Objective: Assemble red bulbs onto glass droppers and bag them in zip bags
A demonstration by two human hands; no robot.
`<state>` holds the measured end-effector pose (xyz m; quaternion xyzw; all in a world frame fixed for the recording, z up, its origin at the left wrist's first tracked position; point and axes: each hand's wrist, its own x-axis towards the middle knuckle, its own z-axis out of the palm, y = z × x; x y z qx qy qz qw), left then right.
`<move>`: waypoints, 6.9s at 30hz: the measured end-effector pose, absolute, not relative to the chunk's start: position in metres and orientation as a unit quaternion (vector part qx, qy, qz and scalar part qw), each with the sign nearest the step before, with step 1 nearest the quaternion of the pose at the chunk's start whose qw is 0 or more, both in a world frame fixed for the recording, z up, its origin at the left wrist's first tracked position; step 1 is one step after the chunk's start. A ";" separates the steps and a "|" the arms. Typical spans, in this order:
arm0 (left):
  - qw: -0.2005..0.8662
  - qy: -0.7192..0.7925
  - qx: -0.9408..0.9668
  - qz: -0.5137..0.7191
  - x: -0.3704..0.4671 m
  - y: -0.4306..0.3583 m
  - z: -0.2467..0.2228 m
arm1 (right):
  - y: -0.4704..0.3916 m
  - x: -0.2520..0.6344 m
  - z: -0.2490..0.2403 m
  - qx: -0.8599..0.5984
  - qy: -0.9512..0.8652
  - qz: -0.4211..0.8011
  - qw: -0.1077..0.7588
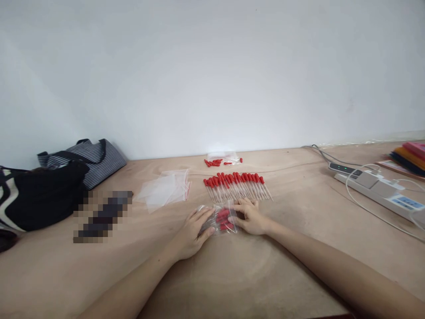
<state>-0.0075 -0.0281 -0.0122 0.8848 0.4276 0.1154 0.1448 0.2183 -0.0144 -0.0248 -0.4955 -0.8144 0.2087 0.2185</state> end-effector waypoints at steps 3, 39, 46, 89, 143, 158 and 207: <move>0.144 0.424 0.885 0.126 -0.007 -0.028 -0.012 | -0.012 0.217 -0.025 -0.525 -0.792 0.219 0.220; 0.141 0.409 0.893 0.126 -0.008 -0.029 -0.011 | -0.026 0.214 -0.021 -0.533 -0.780 0.203 0.259; 0.137 0.417 0.890 0.126 -0.008 -0.028 -0.011 | -0.027 0.219 -0.017 -0.516 -0.778 0.256 0.251; 0.081 0.380 0.915 0.109 -0.014 -0.025 -0.011 | -0.029 0.219 -0.022 -0.458 -0.835 0.194 0.235; -0.268 0.189 0.905 0.272 -0.051 -0.007 -0.014 | 0.014 0.171 -0.033 -0.225 -0.889 -0.215 0.336; -0.272 0.203 0.892 0.300 -0.025 -0.002 -0.018 | 0.015 0.168 -0.035 -0.227 -0.880 -0.225 0.351; -0.139 0.325 0.920 0.171 -0.047 -0.004 -0.015 | -0.009 0.195 -0.033 -0.352 -0.862 -0.058 0.360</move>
